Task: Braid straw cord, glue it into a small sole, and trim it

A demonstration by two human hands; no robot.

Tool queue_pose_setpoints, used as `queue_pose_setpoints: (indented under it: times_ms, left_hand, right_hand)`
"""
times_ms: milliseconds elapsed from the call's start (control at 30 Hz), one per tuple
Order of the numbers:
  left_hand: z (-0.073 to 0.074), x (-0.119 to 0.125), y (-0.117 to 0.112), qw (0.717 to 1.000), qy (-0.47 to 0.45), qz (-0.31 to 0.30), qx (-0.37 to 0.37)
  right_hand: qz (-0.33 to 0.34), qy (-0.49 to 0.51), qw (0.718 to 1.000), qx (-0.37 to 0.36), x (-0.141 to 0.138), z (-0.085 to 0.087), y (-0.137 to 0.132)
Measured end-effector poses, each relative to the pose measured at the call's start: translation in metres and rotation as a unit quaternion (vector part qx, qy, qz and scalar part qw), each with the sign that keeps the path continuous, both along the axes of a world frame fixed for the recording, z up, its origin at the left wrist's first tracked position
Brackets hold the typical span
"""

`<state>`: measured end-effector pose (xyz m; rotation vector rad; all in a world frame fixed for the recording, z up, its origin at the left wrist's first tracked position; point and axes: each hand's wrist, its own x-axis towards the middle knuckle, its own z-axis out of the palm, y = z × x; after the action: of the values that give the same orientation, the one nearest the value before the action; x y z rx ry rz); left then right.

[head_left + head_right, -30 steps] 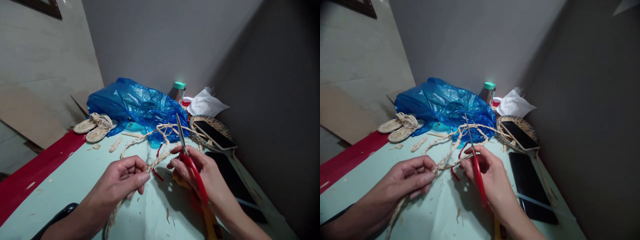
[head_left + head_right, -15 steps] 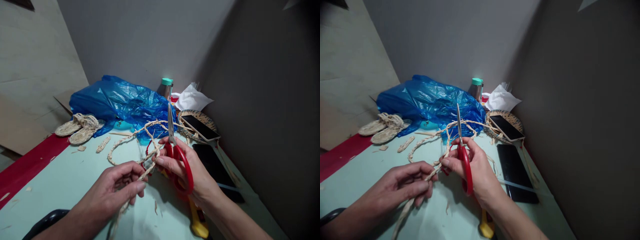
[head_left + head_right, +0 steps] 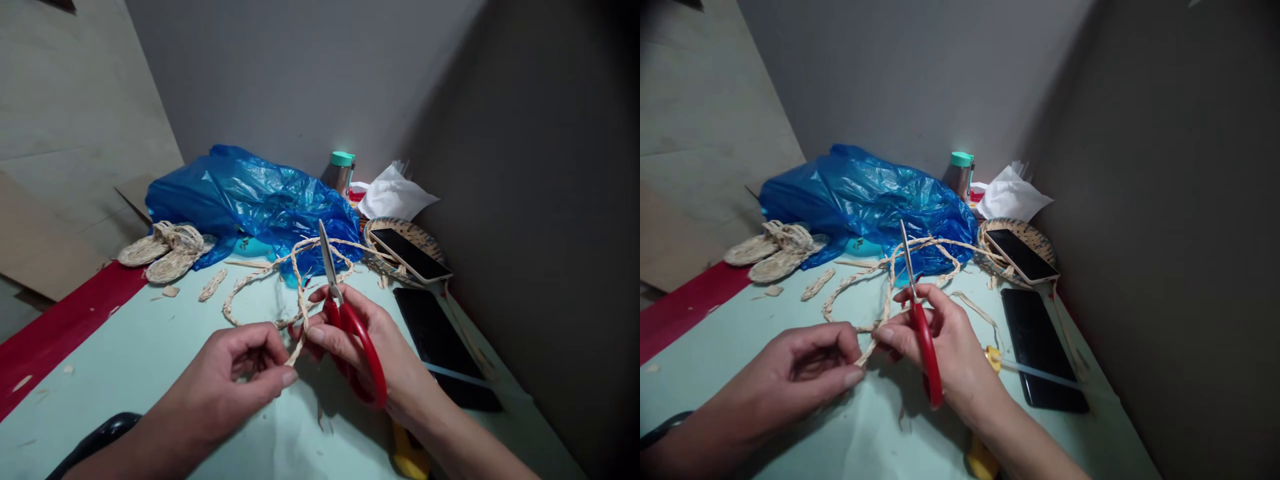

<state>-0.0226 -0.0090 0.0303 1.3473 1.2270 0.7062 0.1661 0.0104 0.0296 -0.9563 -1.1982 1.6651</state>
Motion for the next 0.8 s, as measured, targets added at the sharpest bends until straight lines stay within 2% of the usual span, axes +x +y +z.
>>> queue_pose_setpoints:
  times_ms: [67,133,200,267,367,467,567,667,800]
  left_hand:
    - [-0.001,0.003,-0.005,0.992,0.087,-0.012,0.093]
    - [-0.003,0.005,-0.010,0.969,0.145,-0.027,0.199]
    - [-0.005,0.007,-0.014,0.948,0.155,-0.042,0.275]
    - [-0.007,0.007,-0.016,0.943,0.143,-0.054,0.296]
    - [-0.005,0.004,-0.012,0.966,0.127,-0.058,0.219]
    - [-0.001,0.000,-0.004,0.997,0.031,-0.068,0.014]
    - [0.002,-0.003,0.001,0.976,-0.125,-0.078,-0.163]
    - [0.001,-0.001,0.003,0.955,-0.204,-0.055,-0.206]
    - [0.000,0.001,0.002,0.950,-0.241,-0.052,-0.190]
  right_hand:
    - [-0.006,-0.015,1.000,-0.004,0.000,0.002,0.000]
    - [0.010,-0.024,1.000,-0.006,0.001,0.002,0.000]
    - [0.031,-0.032,0.999,-0.010,0.002,0.002,0.000]
    - [0.039,-0.032,0.999,-0.010,0.004,0.001,0.001]
    - [0.037,-0.003,0.999,-0.012,0.006,-0.001,0.002]
    - [0.039,0.036,0.999,-0.010,0.006,-0.004,0.003]
    - [0.065,0.065,0.996,0.001,0.006,-0.007,0.002]
    - [0.092,0.067,0.993,0.008,0.007,-0.007,0.003]
    - [0.059,0.030,0.997,0.035,0.011,-0.005,0.005]
